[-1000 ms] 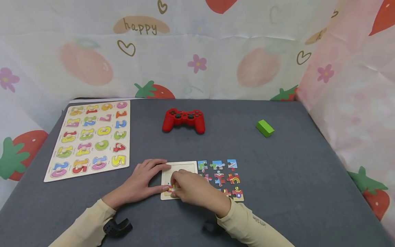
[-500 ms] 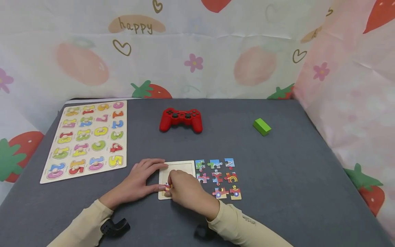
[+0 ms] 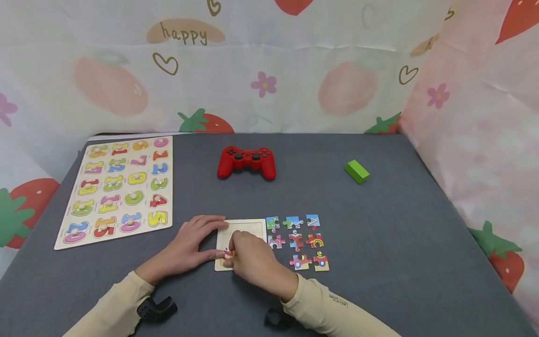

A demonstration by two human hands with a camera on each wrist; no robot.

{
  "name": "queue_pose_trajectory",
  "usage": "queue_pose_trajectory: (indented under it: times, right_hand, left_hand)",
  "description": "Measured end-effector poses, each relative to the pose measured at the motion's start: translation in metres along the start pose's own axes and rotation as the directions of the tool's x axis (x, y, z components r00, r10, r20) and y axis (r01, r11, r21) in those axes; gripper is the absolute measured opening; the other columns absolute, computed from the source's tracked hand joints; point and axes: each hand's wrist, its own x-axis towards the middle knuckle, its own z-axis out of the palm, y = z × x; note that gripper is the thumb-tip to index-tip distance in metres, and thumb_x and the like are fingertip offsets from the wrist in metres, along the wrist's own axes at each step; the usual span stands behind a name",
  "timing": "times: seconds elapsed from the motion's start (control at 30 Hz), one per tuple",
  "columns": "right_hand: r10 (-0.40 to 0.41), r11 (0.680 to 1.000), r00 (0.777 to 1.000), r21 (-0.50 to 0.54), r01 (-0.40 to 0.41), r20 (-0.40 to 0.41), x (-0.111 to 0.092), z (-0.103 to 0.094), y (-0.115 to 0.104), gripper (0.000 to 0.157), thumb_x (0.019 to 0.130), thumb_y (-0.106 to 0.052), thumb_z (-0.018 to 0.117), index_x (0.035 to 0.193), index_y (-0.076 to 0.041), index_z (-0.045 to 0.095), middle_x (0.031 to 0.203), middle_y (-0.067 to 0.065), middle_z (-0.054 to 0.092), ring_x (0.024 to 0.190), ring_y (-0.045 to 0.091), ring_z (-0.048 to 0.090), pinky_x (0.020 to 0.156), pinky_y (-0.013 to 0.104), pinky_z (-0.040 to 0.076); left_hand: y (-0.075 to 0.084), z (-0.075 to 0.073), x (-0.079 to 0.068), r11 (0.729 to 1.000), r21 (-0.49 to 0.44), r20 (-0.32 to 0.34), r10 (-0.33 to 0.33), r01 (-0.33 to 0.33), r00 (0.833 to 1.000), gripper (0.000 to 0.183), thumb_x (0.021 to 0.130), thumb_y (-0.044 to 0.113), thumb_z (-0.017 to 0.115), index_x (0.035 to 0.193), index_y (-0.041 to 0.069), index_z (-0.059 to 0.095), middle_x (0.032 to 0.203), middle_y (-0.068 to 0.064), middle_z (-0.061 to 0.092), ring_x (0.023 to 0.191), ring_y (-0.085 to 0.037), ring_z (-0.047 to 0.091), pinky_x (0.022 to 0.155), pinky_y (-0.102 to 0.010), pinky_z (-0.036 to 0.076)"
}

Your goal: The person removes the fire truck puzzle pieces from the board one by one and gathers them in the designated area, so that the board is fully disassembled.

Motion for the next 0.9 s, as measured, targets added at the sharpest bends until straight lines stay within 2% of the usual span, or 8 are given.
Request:
queue_pose_trajectory:
  times: [0.3,0.5,0.6,0.7,0.9]
  right_hand:
    - [-0.038,0.999,0.998,0.017,0.039,-0.046,-0.001,0.000,0.003,0.022,0.077,-0.018,0.080,0.082,-0.011,0.060,0.074,-0.003,0.049,0.064,0.008,0.045,0.058,0.022,0.038]
    - [-0.023,0.994,0.999,0.104,0.027,-0.037,0.001,-0.007,0.007,0.015,0.081,-0.012,0.076,0.076,-0.015,0.062,0.069,-0.007,0.057,0.060,0.005,0.049,0.056,0.021,0.040]
    - [0.014,0.987,1.000,0.160,-0.012,-0.008,0.001,-0.019,0.012,0.014,0.083,-0.014,0.075,0.076,-0.017,0.063,0.070,-0.009,0.061,0.060,0.006,0.051,0.054,0.022,0.040]
    - [0.058,0.977,0.998,0.205,-0.059,0.009,-0.002,-0.040,0.020,0.012,0.083,-0.016,0.075,0.078,-0.017,0.064,0.072,-0.008,0.062,0.062,0.008,0.053,0.055,0.023,0.041]
    - [0.134,0.954,0.989,0.262,-0.147,0.070,-0.020,-0.078,0.049,0.009,0.084,-0.016,0.073,0.084,-0.013,0.065,0.077,0.000,0.064,0.062,0.014,0.053,0.054,0.029,0.043]
  left_hand:
    - [0.000,0.001,-0.002,0.999,0.027,-0.039,0.021,-0.020,0.999,0.044,0.091,0.036,0.063,0.132,0.019,0.056,0.138,0.001,0.050,0.129,-0.020,0.041,0.097,-0.048,0.035]
    - [-0.001,0.002,-0.002,0.999,0.044,-0.051,0.008,-0.006,0.999,0.043,0.091,0.037,0.063,0.130,0.020,0.057,0.137,0.001,0.051,0.128,-0.020,0.042,0.096,-0.047,0.036]
    - [-0.001,0.002,-0.001,0.999,0.049,-0.052,0.007,-0.004,0.999,0.043,0.092,0.038,0.063,0.130,0.021,0.057,0.136,0.001,0.051,0.128,-0.020,0.042,0.096,-0.047,0.036]
    - [-0.001,0.003,0.000,0.999,0.052,-0.041,-0.002,0.004,0.999,0.042,0.092,0.039,0.061,0.131,0.022,0.056,0.137,0.002,0.050,0.128,-0.019,0.041,0.097,-0.046,0.036]
    - [-0.001,0.002,0.000,0.999,0.049,-0.022,-0.013,0.014,1.000,0.042,0.093,0.039,0.060,0.131,0.022,0.056,0.137,0.003,0.049,0.129,-0.018,0.040,0.099,-0.046,0.035]
